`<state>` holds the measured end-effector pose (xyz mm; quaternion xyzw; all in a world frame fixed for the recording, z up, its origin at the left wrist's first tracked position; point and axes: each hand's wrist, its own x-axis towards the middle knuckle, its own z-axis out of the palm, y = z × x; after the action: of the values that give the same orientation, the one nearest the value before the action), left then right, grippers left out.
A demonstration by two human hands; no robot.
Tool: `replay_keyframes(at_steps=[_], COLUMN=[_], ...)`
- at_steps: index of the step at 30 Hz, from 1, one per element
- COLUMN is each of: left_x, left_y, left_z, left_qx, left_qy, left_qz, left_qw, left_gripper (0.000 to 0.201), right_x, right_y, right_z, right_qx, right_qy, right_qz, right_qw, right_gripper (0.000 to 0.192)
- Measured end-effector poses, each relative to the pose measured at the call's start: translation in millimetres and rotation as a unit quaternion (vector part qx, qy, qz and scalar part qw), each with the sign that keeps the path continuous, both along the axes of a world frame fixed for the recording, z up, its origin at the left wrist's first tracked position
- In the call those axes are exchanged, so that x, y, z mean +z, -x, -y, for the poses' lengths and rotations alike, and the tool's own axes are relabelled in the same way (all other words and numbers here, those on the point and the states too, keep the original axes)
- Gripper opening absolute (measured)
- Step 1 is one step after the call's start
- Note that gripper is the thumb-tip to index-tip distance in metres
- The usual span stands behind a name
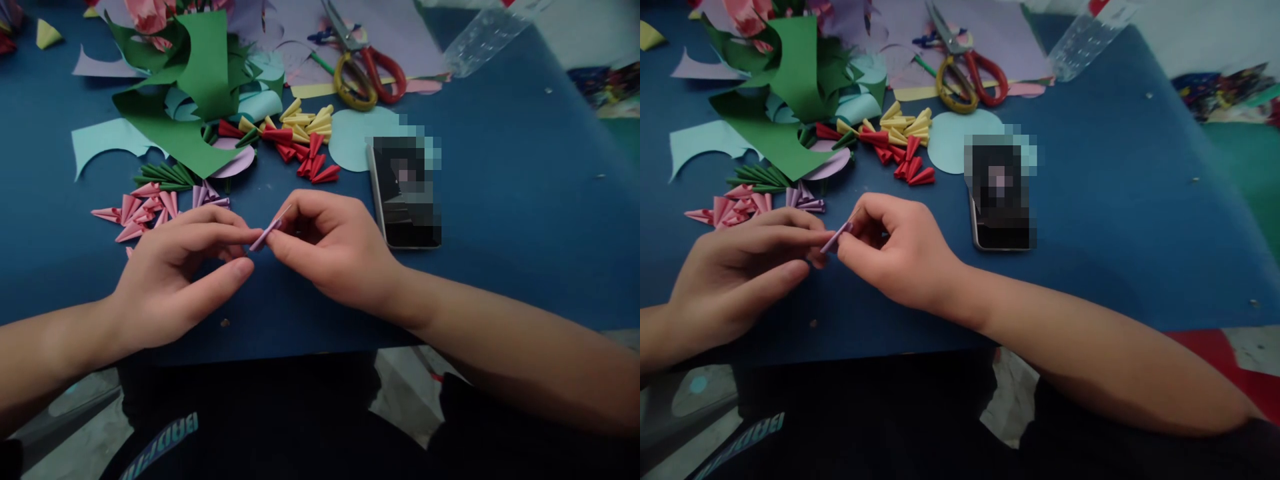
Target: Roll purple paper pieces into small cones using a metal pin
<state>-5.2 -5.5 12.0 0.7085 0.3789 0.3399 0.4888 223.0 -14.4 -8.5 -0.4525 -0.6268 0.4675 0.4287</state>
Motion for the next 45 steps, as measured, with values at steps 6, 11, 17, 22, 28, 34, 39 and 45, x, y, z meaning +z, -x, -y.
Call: replay_keyframes(at_steps=[6,11,17,22,28,34,39,45], left_x=[-6.4,-8.5,-12.0,-8.4,-3.0,-4.4,-5.1,-4.8], left_y=[-5.9,-5.5,-3.0,-3.9,-5.8,-2.9,-2.7,-4.8], left_z=[3.0,1.1,-0.3,-3.3,-6.4,-13.4,-16.9,-17.2], left_qx=[0.052,0.049,0.038,0.033,0.024,-0.024,-0.064,-0.087], left_qy=[0.045,0.167,0.263,0.286,0.325,0.433,0.419,0.398], left_qz=[-0.015,0.067,0.113,0.127,0.158,0.175,0.156,0.112], left_qw=[0.998,0.983,0.957,0.949,0.932,0.884,0.892,0.906], left_gripper=[0.01,0.021,0.019,0.027,0.036,0.039,0.037,0.038], right_x=[-2.1,-4.5,-5.0,-4.1,-5.1,-6.5,-6.9,-6.5], right_y=[1.0,0.6,-0.5,-1.7,-3.3,-4.6,-4.5,-6.0], right_z=[1.6,0.4,1.6,1.6,1.3,-0.7,-2.1,-4.1], right_qx=[0.044,0.071,0.069,0.088,0.107,0.132,0.159,0.179], right_qy=[-0.078,-0.121,-0.136,-0.135,-0.131,-0.145,-0.148,-0.172], right_qz=[0.04,0.02,0.013,-0.02,-0.051,-0.063,-0.071,-0.055], right_qw=[0.995,0.99,0.988,0.987,0.984,0.979,0.974,0.967], right_gripper=[0.013,0.01,0.012,0.012,0.016,0.014,0.015,0.016])
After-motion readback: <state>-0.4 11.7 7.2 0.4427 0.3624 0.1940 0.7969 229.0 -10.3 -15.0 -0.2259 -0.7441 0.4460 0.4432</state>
